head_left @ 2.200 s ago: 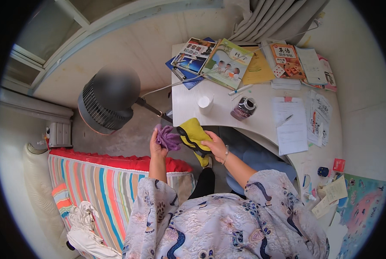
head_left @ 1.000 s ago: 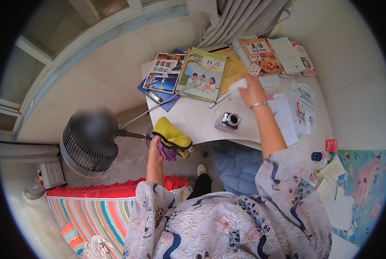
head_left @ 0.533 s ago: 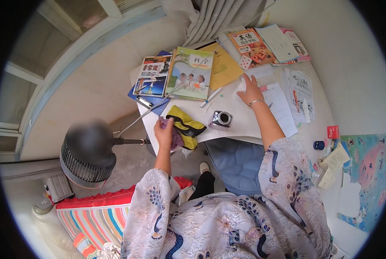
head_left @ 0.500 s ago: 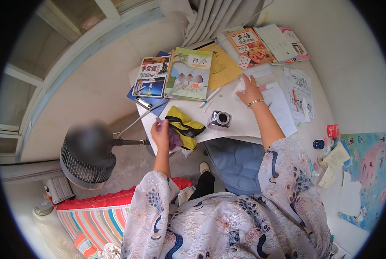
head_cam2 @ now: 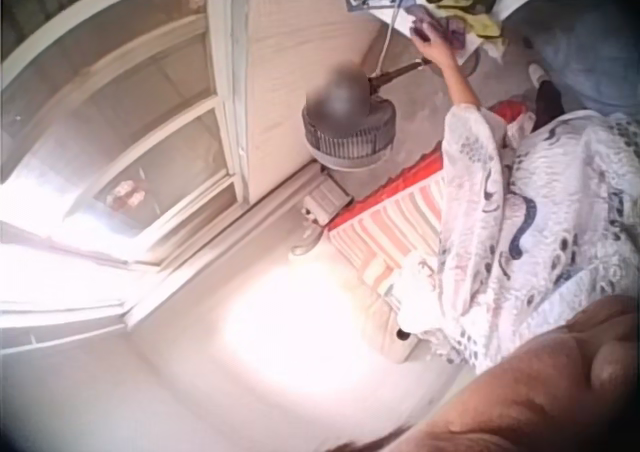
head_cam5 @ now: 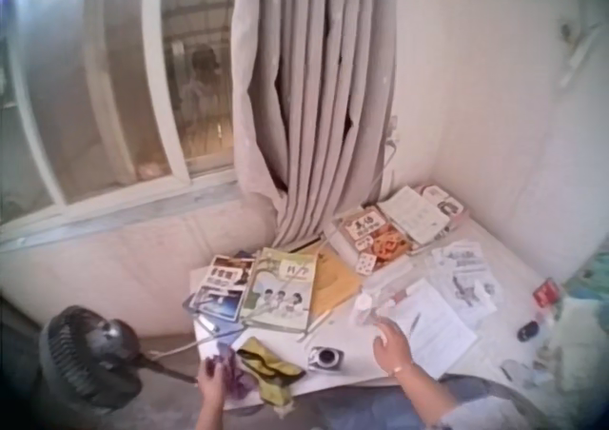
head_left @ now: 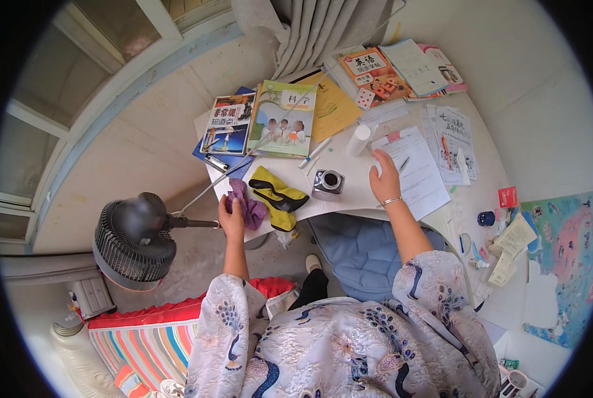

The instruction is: The person organizes a cluttered desk by moving a kettle, wiping surfaces with cloths, and arranging stationery items. They handle a notebook, pens, scissors, and a small red box, placing them into a storage organizer and on the desk surface.

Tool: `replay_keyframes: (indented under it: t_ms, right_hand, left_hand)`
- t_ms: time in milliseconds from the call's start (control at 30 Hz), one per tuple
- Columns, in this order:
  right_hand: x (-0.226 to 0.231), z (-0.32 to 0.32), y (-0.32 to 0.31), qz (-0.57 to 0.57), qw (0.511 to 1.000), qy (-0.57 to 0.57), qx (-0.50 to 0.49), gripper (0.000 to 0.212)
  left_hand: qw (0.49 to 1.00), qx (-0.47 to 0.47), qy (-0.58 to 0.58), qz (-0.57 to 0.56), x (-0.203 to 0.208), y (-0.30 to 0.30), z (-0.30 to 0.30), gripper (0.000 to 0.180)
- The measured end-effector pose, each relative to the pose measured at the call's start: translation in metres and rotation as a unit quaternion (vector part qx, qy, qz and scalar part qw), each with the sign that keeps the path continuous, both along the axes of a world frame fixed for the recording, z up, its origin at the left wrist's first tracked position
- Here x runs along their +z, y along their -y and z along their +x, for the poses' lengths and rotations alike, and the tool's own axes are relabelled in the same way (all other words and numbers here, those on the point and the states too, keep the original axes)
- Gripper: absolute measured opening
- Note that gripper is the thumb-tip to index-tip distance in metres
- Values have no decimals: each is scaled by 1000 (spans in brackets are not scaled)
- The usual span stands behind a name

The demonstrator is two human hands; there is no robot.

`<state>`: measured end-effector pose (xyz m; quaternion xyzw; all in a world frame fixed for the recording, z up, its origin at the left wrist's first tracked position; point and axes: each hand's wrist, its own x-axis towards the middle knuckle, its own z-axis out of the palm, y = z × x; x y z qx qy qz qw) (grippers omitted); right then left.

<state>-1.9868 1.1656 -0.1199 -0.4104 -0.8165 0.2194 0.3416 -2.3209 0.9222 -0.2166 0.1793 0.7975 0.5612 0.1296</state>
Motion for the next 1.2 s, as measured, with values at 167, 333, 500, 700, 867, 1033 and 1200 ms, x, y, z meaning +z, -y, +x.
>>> replay_keyframes:
  t_ms: [167, 333, 500, 700, 867, 1033, 1200]
  right_hand:
    - [-37, 8, 15, -202, 979, 30, 2, 36]
    - [-46, -5, 19, -239, 970, 31, 39, 35]
    - [-72, -46, -17, -125, 986, 55, 94, 35]
    - [-88, -97, -43, -100, 962, 246, 59, 32]
    - [-89, -112, -48, -89, 959, 267, 22, 22]
    - [-95, -102, -47, -25, 967, 235, 95, 15]
    - [-104, -104, -50, 23, 965, 175, 194, 19]
  left_hand:
    - [991, 13, -125, -42, -11, 17, -12, 47]
    - [1000, 30, -9, 0, -10, 27, -10, 45]
    - [996, 47, 55, 57, 1, 40, 4, 41]
    - [998, 37, 27, 32, 12, 81, 30, 37]
    - [996, 52, 64, 24, 13, 99, 38, 37]
    - [994, 64, 80, 28, 15, 101, 35, 36]
    - [993, 78, 74, 54, 18, 100, 38, 35]
